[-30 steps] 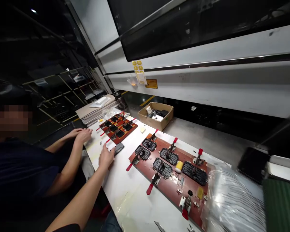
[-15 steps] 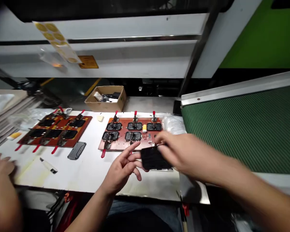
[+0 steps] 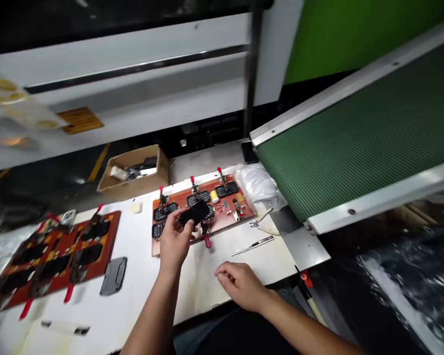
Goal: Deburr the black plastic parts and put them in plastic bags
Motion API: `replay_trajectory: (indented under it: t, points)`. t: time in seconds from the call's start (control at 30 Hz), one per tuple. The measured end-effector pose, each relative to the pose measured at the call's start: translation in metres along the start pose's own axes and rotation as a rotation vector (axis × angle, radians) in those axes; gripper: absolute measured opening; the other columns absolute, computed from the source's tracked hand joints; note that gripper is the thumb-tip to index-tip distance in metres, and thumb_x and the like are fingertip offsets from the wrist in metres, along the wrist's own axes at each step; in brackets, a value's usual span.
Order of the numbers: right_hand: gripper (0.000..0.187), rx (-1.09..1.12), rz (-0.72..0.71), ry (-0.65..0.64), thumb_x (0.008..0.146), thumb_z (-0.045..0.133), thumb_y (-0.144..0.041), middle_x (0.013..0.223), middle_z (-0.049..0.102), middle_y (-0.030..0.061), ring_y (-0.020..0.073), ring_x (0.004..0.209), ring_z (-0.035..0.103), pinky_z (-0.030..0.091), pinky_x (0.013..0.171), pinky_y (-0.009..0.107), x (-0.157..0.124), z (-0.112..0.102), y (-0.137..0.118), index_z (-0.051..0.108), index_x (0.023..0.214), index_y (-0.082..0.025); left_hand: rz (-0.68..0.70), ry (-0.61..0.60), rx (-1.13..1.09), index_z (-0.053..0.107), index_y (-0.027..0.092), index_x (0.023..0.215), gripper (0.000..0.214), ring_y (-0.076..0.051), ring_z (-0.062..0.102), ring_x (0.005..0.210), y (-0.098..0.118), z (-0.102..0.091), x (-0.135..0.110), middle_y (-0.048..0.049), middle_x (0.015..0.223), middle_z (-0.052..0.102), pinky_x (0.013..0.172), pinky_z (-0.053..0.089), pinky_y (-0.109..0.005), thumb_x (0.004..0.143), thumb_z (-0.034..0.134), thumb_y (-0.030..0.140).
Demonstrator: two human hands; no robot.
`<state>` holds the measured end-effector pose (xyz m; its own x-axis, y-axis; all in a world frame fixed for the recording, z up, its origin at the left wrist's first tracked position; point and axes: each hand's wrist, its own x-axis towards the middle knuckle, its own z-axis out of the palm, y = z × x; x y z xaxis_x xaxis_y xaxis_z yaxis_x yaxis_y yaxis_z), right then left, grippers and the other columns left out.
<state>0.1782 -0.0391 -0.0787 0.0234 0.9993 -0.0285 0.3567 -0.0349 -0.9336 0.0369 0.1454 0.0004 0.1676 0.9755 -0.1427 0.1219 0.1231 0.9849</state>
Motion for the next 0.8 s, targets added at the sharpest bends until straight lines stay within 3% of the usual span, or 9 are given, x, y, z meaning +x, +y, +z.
replay_trajectory:
  t: [0.17, 0.27, 0.33, 0.47, 0.53, 0.63, 0.8]
  points:
    - [0.024, -0.273, -0.251, -0.017, 0.103, 0.048, -0.028, 0.093, 0.077, 0.0049, 0.0180, 0.079, 0.072, 0.052, 0.073, 0.028, 0.015, 0.015, 0.015, 0.071, 0.105, -0.020, -0.020, -0.181, 0.076, 0.053, 0.026, 0.134, 0.048, -0.015, 0.071, 0.062, -0.001, 0.065, 0.054, 0.0006, 0.087, 0.066, 0.056, 0.058, -0.025, 0.089, 0.070, 0.033]
    - [0.023, -0.339, -0.277, -0.023, 0.102, 0.048, -0.028, 0.089, 0.076, 0.0034, 0.0170, 0.077, 0.071, 0.050, 0.069, 0.027, 0.015, 0.013, 0.025, 0.070, 0.105, -0.021, -0.051, -0.224, 0.136, 0.048, 0.026, 0.132, 0.045, -0.015, 0.070, 0.059, -0.014, 0.101, 0.065, 0.0027, 0.082, 0.065, 0.055, 0.057, -0.025, 0.092, 0.066, 0.032]
    - [0.022, -0.351, -0.294, -0.031, 0.101, 0.049, -0.027, 0.091, 0.076, 0.0027, 0.0167, 0.078, 0.071, 0.049, 0.068, 0.027, 0.014, 0.012, 0.027, 0.070, 0.108, -0.021, -0.053, -0.238, 0.211, 0.048, 0.025, 0.130, 0.041, -0.016, 0.070, 0.058, -0.022, 0.116, 0.068, 0.0031, 0.077, 0.065, 0.055, 0.056, -0.025, 0.093, 0.064, 0.030]
    - [0.020, -0.360, -0.316, -0.066, 0.099, 0.052, -0.028, 0.088, 0.076, 0.0018, 0.0161, 0.074, 0.070, 0.047, 0.064, 0.027, 0.015, 0.008, 0.026, 0.070, 0.106, -0.021, 0.025, -0.221, 0.423, 0.059, 0.024, 0.126, 0.037, -0.020, 0.070, 0.063, -0.029, 0.125, 0.070, -0.0021, 0.080, 0.070, 0.065, 0.059, -0.033, 0.090, 0.067, 0.027]
    - [0.019, -0.353, -0.315, -0.080, 0.097, 0.053, -0.027, 0.087, 0.076, 0.0017, 0.0160, 0.072, 0.069, 0.046, 0.062, 0.027, 0.016, 0.006, 0.025, 0.070, 0.103, -0.021, 0.114, -0.175, 0.525, 0.063, 0.023, 0.126, 0.038, -0.025, 0.074, 0.084, -0.026, 0.125, 0.069, -0.0082, 0.099, 0.073, 0.084, 0.060, -0.040, 0.089, 0.069, 0.026]
    - [0.018, -0.339, -0.318, -0.090, 0.096, 0.054, -0.027, 0.086, 0.075, 0.0019, 0.0159, 0.072, 0.069, 0.046, 0.062, 0.027, 0.016, 0.004, 0.026, 0.070, 0.103, -0.020, 0.251, -0.120, 0.643, 0.065, 0.022, 0.128, 0.040, -0.030, 0.068, 0.116, -0.022, 0.125, 0.065, -0.0127, 0.127, 0.069, 0.109, 0.051, -0.046, 0.088, 0.068, 0.023]
    - [0.017, -0.320, -0.333, -0.080, 0.096, 0.054, -0.026, 0.087, 0.075, 0.0024, 0.0166, 0.073, 0.068, 0.045, 0.062, 0.028, 0.015, 0.003, 0.028, 0.069, 0.102, -0.021, 0.340, -0.045, 0.762, 0.068, 0.021, 0.120, 0.029, -0.030, 0.065, 0.119, -0.026, 0.129, 0.063, -0.0130, 0.125, 0.066, 0.109, 0.050, -0.044, 0.091, 0.066, 0.025]
